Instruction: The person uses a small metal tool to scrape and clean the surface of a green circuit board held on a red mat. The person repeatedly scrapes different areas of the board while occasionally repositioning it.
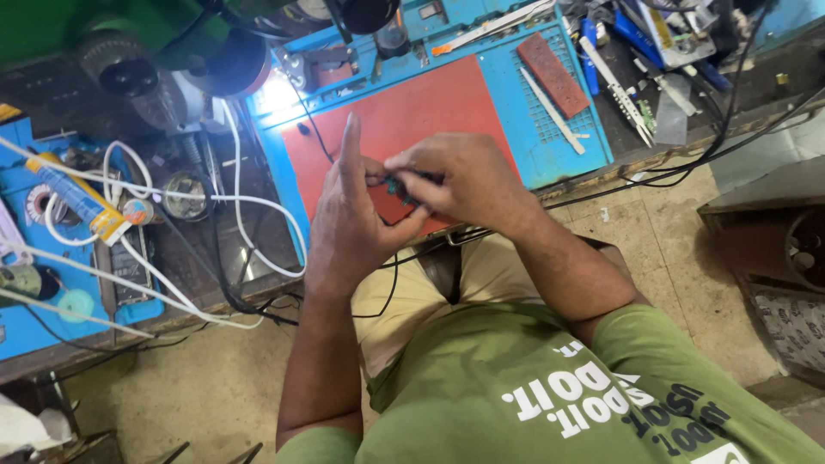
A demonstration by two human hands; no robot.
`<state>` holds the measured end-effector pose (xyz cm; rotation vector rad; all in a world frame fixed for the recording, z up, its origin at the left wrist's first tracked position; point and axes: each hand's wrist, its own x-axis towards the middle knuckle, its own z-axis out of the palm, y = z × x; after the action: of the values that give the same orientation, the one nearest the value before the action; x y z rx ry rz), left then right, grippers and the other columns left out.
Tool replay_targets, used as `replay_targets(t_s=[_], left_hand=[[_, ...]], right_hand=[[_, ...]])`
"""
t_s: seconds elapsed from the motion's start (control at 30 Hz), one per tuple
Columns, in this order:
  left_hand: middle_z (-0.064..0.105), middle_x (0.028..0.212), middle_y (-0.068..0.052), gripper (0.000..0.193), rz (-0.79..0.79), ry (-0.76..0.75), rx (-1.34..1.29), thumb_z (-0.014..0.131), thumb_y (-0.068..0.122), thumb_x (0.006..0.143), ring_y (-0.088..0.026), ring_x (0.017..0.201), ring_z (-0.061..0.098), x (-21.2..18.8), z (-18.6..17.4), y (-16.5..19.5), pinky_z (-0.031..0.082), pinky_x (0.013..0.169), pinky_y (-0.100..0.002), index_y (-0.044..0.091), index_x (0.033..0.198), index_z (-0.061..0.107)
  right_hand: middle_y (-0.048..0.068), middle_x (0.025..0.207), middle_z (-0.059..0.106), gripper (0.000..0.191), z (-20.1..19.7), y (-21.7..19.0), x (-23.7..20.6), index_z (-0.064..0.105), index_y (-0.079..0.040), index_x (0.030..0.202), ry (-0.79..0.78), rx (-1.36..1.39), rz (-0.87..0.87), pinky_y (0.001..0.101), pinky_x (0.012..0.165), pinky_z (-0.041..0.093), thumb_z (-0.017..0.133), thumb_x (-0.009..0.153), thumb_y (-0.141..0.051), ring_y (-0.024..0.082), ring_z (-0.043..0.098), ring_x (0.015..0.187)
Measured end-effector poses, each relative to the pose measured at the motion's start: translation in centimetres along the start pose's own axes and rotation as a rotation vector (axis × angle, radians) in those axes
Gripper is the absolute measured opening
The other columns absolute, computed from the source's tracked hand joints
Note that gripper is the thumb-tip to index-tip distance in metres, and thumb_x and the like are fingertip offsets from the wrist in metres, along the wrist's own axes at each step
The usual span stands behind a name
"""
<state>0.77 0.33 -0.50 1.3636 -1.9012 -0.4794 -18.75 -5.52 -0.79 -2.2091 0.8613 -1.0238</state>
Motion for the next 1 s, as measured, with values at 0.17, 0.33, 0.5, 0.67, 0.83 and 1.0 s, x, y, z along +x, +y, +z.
replay_targets(t_s=[0.17, 0.33, 0.5, 0.67, 0.83, 1.0], left_hand=[[0.067, 0.105, -0.010, 0.125, -0.001, 0.001, 0.004, 0.095, 0.028, 0.074, -0.026, 0.100, 0.066, 0.10, -0.06, -0.03, 0.056, 0.092, -0.039, 0.001, 0.164, 0.012], [0.065, 0.105, -0.010, 0.124, -0.004, -0.005, 0.012, 0.094, 0.025, 0.074, -0.028, 0.102, 0.065, 0.11, -0.06, -0.03, 0.055, 0.092, -0.040, 0.001, 0.165, 0.012], [0.066, 0.106, -0.010, 0.124, -0.009, -0.001, 0.025, 0.095, 0.029, 0.074, -0.027, 0.102, 0.066, 0.08, -0.03, 0.01, 0.056, 0.093, -0.039, 0.001, 0.163, 0.014], [0.066, 0.109, -0.010, 0.123, 0.031, 0.013, 0.010, 0.095, 0.028, 0.075, -0.027, 0.104, 0.066, 0.21, 0.07, -0.10, 0.055, 0.094, -0.040, 0.000, 0.164, 0.014], [0.066, 0.107, -0.010, 0.124, 0.021, -0.002, 0.016, 0.095, 0.027, 0.073, -0.028, 0.102, 0.066, 0.13, -0.04, -0.07, 0.056, 0.093, -0.039, -0.001, 0.163, 0.014], [0.067, 0.107, -0.010, 0.124, 0.010, 0.001, -0.001, 0.095, 0.027, 0.074, -0.027, 0.102, 0.066, 0.17, 0.04, 0.11, 0.056, 0.093, -0.039, -0.001, 0.163, 0.013]], right_hand=[[0.008, 0.092, 0.076, 0.018, -0.08, 0.04, -0.07, 0.078, -0.008, 0.108, -0.010, 0.007, 0.053, 0.0330, 0.067, 0.057, 0.077, 0.091, -0.014, 0.023, 0.074, 0.077], [0.010, 0.098, 0.075, 0.019, 0.10, -0.04, 0.07, 0.076, -0.008, 0.109, 0.003, -0.053, -0.060, 0.0341, 0.071, 0.057, 0.077, 0.091, -0.015, 0.026, 0.073, 0.084], [0.008, 0.087, 0.075, 0.018, 0.04, -0.17, 0.26, 0.079, -0.009, 0.108, -0.012, -0.067, 0.127, 0.0356, 0.065, 0.056, 0.076, 0.091, -0.016, 0.025, 0.073, 0.073], [0.009, 0.099, 0.076, 0.019, 0.15, -0.12, 0.20, 0.076, -0.008, 0.110, -0.001, -0.075, 0.000, 0.0371, 0.073, 0.058, 0.076, 0.094, -0.017, 0.027, 0.074, 0.086], [0.009, 0.105, 0.076, 0.021, 0.08, 0.08, -0.11, 0.076, -0.008, 0.112, 0.005, 0.018, 0.038, 0.0341, 0.077, 0.061, 0.075, 0.092, -0.016, 0.025, 0.076, 0.090], [0.009, 0.099, 0.076, 0.021, 0.24, 0.05, 0.00, 0.076, -0.008, 0.112, -0.015, -0.054, 0.048, 0.0361, 0.075, 0.058, 0.075, 0.092, -0.016, 0.026, 0.074, 0.086]])
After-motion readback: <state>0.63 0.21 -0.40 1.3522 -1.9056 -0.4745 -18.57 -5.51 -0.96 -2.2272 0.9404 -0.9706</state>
